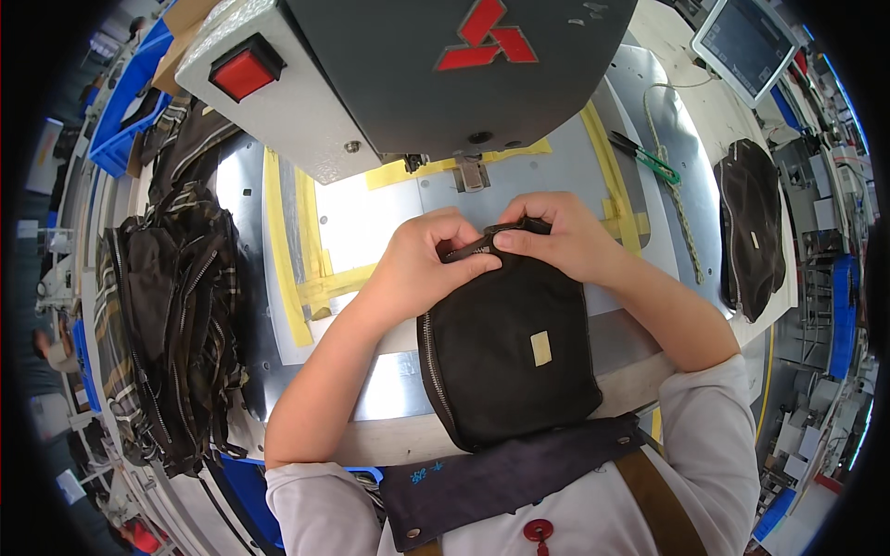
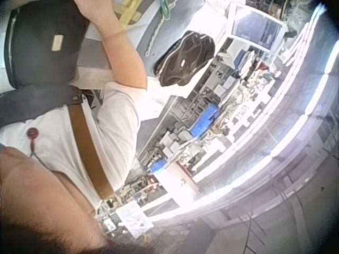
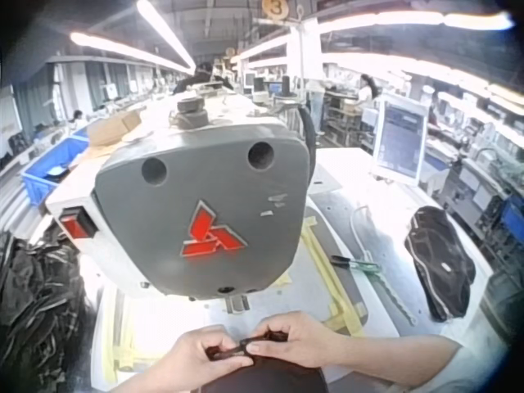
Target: The person aligns a zipper on a dark fabric bag and sews it using an industrial sewing machine. They guide the bag under the needle, stitch along the zipper, and then inspect the seam and interior lining.
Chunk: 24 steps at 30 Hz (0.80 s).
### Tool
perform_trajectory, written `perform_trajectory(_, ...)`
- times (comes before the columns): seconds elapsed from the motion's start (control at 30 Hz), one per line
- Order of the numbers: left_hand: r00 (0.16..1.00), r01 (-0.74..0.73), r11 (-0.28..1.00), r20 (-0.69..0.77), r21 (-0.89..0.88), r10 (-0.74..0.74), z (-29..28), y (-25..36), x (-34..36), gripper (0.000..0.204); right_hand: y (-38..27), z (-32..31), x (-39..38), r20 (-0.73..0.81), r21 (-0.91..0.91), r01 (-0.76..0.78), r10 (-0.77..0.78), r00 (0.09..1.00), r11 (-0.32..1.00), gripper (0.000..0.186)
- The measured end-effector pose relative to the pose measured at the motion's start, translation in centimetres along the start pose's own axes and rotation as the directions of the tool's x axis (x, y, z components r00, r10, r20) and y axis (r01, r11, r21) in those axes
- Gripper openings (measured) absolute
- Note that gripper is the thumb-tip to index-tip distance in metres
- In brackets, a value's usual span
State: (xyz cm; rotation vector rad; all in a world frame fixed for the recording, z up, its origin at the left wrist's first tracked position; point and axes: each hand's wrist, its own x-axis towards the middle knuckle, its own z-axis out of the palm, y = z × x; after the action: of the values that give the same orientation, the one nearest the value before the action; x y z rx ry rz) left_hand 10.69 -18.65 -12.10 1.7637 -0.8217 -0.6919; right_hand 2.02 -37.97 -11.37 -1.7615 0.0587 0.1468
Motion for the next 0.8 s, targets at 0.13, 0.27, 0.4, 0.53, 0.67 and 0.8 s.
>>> perform_trajectory(0.13,0.996,0.074,0.994,0.048,-0.079,-0.07,-0.2,0.2,0.0,0.025,0.0,0.0,-0.2,-0.01,-0.041,0.01,-0.01,1.0,0.999,0.021)
perform_trajectory(0.27,0.998,0.063,0.998,-0.019,-0.031,-0.064,0.5,0.3,-0.1,0.023,0.1,0.4,-0.4,-0.073,-0.22,0.079,-0.097,0.993,0.972,0.017)
perform_trajectory(0.4,0.998,-0.029,0.994,-0.055,0.109,0.036,0.8,0.2,-0.3,0.023,0.0,0.5,-0.2,-0.075,-0.316,0.055,-0.082,0.994,0.947,0.022)
perform_trajectory(0.53,1.0,-0.009,0.993,0.027,0.115,0.006,0.1,0.6,0.0,0.018,0.1,0.0,0.2,-0.033,-0.179,0.03,-0.037,0.999,0.983,0.022)
perform_trajectory(0.67,0.994,0.044,0.996,0.102,-0.079,-0.035,-0.7,0.2,0.3,0.017,-0.3,-0.1,0.1,-0.02,-0.18,0.009,-0.013,1.0,0.984,0.021)
perform_trajectory(0.8,0.997,0.013,0.993,0.076,-0.114,-0.004,-0.6,-0.1,0.3,0.018,-0.4,0.0,0.0,-0.034,-0.177,0.024,-0.03,0.999,0.984,0.021)
